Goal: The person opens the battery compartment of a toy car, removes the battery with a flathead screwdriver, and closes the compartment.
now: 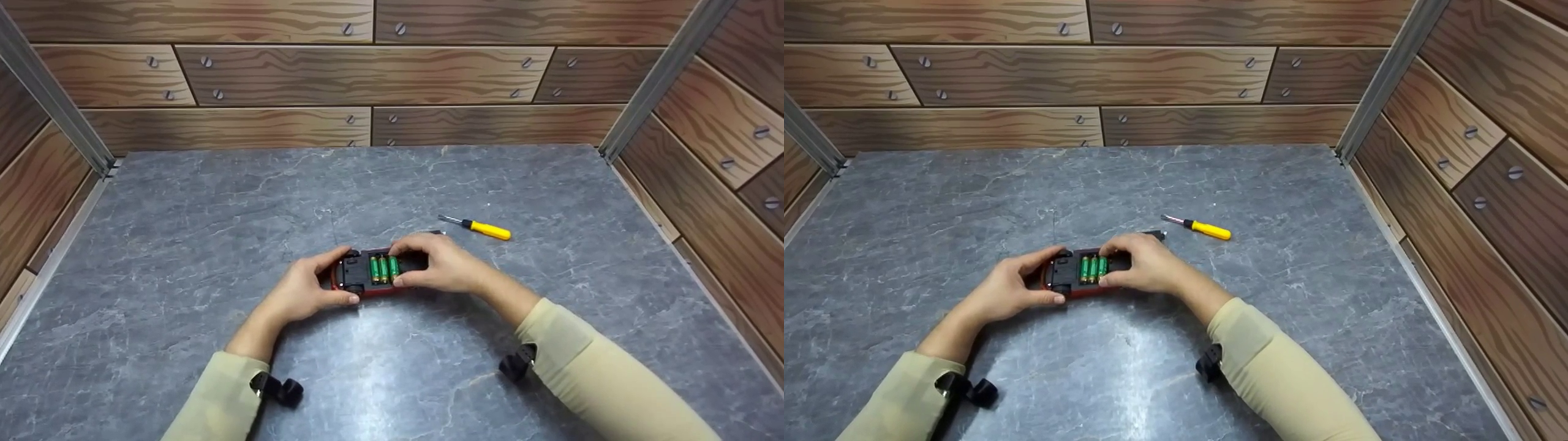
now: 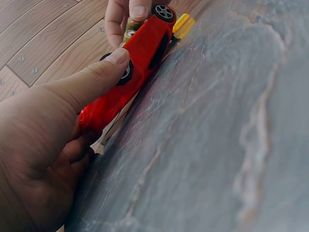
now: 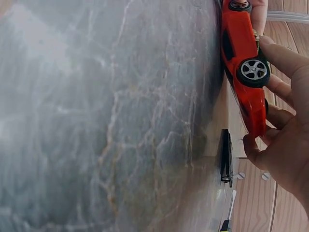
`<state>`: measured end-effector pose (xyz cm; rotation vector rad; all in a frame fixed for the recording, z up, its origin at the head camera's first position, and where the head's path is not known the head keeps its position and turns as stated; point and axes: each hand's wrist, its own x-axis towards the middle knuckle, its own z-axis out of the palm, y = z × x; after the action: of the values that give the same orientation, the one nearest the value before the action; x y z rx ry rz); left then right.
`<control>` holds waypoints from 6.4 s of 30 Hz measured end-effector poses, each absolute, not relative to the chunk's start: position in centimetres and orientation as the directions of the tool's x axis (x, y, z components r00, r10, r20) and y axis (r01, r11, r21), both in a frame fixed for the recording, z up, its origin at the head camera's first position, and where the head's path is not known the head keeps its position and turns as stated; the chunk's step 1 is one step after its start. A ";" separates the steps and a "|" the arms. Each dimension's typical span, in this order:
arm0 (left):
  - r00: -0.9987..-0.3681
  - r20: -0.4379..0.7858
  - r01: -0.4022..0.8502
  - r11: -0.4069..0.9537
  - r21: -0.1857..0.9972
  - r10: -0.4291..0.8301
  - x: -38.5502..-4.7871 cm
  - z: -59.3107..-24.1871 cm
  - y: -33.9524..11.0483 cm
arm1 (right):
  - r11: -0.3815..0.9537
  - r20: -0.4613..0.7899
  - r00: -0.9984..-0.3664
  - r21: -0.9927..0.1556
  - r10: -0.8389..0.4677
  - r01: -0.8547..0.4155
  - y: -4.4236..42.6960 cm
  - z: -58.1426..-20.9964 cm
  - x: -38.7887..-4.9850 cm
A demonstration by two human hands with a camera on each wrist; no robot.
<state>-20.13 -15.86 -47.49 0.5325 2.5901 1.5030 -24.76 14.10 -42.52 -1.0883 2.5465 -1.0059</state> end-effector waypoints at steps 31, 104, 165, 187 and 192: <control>-0.940 0.078 0.234 0.461 0.856 0.333 -20.1 -47.6 -16.1 | 0.582 0.128 -0.875 -0.700 -0.467 -0.413 23.9 -41.5 -25.5; -0.942 0.088 0.238 0.459 0.856 0.325 -20.0 -47.5 -15.8 | 0.626 0.036 -0.880 -0.690 -0.473 -0.364 27.0 -45.8 -26.5; -0.934 0.096 0.251 0.440 0.862 0.344 -20.1 -47.5 -15.8 | 0.587 0.083 -0.762 -0.585 -0.643 -0.560 13.4 -42.4 -23.7; -0.937 0.071 0.235 0.467 0.853 0.342 -20.2 -47.5 -15.8 | 0.554 0.096 -0.737 -0.597 -0.669 -0.580 12.9 -43.3 -24.1; -0.935 0.090 0.250 0.456 0.854 0.344 -20.2 -47.6 -15.8 | 0.548 0.098 -0.733 -0.599 -0.673 -0.583 12.8 -43.3 -24.1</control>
<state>-20.19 -15.80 -47.58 0.5321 2.5976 1.4994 -24.15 12.80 -43.31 -1.0762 2.6360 -0.9395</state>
